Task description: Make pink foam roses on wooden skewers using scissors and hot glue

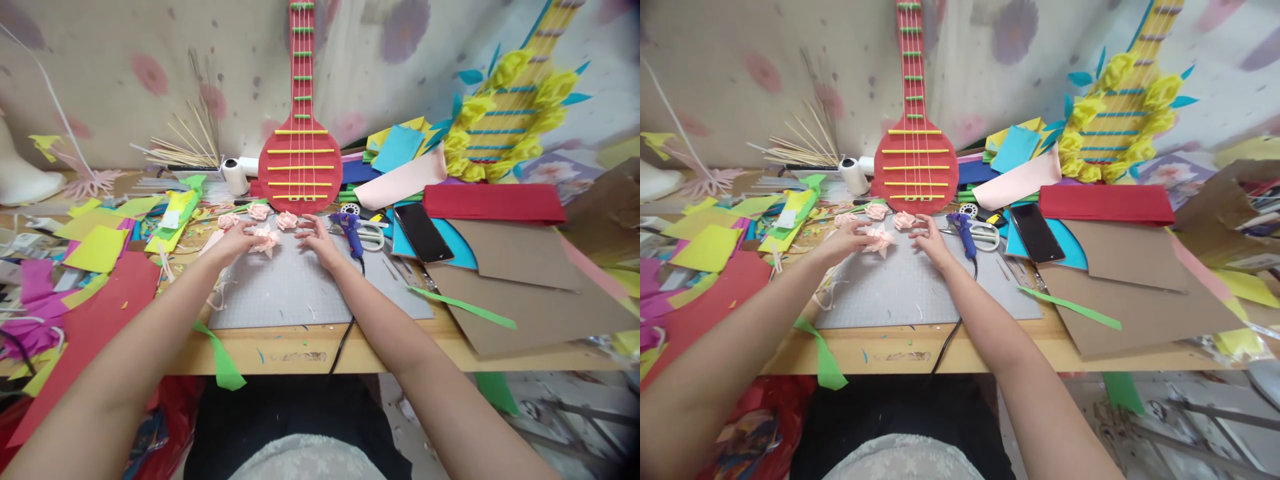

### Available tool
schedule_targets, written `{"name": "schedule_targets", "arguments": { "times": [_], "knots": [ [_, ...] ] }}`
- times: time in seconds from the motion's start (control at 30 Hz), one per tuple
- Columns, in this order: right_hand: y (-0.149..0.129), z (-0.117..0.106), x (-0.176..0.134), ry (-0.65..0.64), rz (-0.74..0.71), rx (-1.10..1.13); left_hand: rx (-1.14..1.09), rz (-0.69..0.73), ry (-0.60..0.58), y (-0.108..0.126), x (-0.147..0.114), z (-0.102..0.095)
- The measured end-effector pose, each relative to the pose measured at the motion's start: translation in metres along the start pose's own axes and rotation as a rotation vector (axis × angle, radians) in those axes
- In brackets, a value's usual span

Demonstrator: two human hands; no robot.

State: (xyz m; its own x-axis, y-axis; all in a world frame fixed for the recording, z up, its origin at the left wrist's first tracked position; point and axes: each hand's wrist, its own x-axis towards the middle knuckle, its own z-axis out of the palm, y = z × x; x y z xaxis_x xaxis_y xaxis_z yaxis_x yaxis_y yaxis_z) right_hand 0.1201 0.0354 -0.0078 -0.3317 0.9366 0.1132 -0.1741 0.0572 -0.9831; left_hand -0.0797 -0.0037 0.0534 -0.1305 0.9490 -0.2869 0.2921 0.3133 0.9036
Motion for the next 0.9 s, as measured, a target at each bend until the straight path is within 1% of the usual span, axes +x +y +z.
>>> {"name": "schedule_targets", "arguments": {
  "times": [0.07,0.17,0.27,0.33,0.4,0.5,0.57,0.63,0.8,0.83,0.9],
  "knots": [
    [0.002,-0.001,0.000,0.016,-0.016,-0.071,0.101,-0.001,0.022,0.001,0.005,-0.006],
    [0.003,-0.001,-0.001,0.004,-0.024,-0.163,0.193,0.023,0.018,0.003,0.012,-0.013],
    [0.003,-0.002,-0.001,-0.002,-0.013,-0.198,0.260,0.054,0.033,0.003,0.017,-0.018],
    [0.003,-0.003,-0.001,0.008,-0.013,-0.194,0.280,0.057,0.071,0.002,0.020,-0.023],
    [0.004,-0.003,0.000,0.023,-0.014,-0.185,0.293,0.085,0.147,0.002,0.021,-0.031],
    [0.006,-0.003,0.000,0.030,-0.018,-0.207,0.358,0.154,0.322,0.002,0.021,-0.046],
    [0.009,-0.002,0.000,0.024,-0.029,-0.249,0.444,0.149,0.434,0.001,0.019,-0.056],
    [0.011,-0.002,0.000,0.017,-0.050,-0.305,0.530,0.117,0.493,-0.003,0.018,-0.064],
    [0.012,-0.001,-0.002,0.048,-0.139,-0.514,0.602,0.101,0.541,-0.021,0.016,-0.076],
    [0.012,0.000,-0.002,0.064,-0.156,-0.549,0.616,0.094,0.526,-0.024,0.015,-0.077],
    [0.011,0.001,-0.003,0.099,-0.175,-0.593,0.678,0.079,0.450,-0.027,0.013,-0.076]
  ]
}}
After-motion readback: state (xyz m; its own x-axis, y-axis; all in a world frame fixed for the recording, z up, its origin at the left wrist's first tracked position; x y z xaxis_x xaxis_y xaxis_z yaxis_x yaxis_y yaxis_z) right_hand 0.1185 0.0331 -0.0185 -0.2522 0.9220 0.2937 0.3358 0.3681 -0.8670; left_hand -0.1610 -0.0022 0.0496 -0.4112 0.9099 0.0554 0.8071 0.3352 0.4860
